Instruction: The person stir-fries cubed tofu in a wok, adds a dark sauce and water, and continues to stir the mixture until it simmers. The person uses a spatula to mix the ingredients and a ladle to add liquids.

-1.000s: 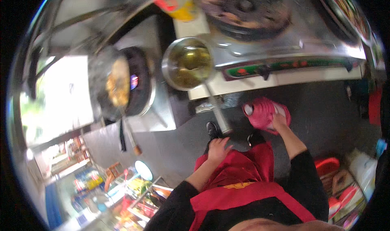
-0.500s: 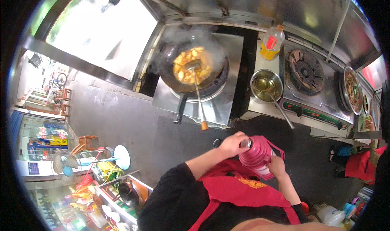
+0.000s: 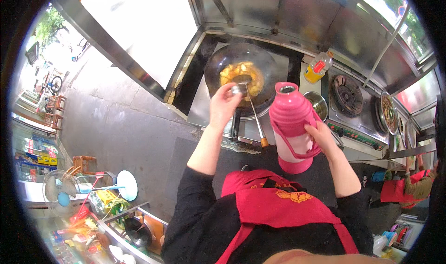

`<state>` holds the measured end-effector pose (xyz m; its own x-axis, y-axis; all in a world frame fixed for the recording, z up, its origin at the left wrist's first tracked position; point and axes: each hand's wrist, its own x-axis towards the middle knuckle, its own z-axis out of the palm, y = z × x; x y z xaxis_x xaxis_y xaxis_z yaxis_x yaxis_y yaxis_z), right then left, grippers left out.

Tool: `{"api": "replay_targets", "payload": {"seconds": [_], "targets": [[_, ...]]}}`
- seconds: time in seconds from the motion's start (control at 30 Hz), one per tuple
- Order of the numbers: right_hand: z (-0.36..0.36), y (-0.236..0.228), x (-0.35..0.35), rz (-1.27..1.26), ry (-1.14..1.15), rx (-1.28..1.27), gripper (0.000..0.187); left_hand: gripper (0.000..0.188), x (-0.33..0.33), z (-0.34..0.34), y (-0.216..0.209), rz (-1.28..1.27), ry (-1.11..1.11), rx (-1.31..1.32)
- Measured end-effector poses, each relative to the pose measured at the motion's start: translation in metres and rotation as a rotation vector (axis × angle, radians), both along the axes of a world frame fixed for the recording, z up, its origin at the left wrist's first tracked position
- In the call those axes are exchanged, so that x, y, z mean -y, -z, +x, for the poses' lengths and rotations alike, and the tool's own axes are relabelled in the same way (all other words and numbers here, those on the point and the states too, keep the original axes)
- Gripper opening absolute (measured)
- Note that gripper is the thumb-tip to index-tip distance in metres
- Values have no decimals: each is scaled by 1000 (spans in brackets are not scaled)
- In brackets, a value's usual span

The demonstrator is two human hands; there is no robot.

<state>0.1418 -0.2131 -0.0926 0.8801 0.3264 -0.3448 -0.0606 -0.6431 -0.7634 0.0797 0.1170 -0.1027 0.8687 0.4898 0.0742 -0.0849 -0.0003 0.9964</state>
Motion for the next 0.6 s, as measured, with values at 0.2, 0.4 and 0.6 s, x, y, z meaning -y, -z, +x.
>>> {"api": "replay_targets", "payload": {"seconds": [0.2,0.4,0.6], "targets": [[53,-14,-73,-350,-240,280,59,32,-86,-128,119,-173,-409,-203],[95,12,-106,-585,-414,316,66,24,-89,-263,218,-335,-677,-490],[127,37,-119,-720,-560,332,67,18,-55,-310,269,-452,-711,-682]]}}
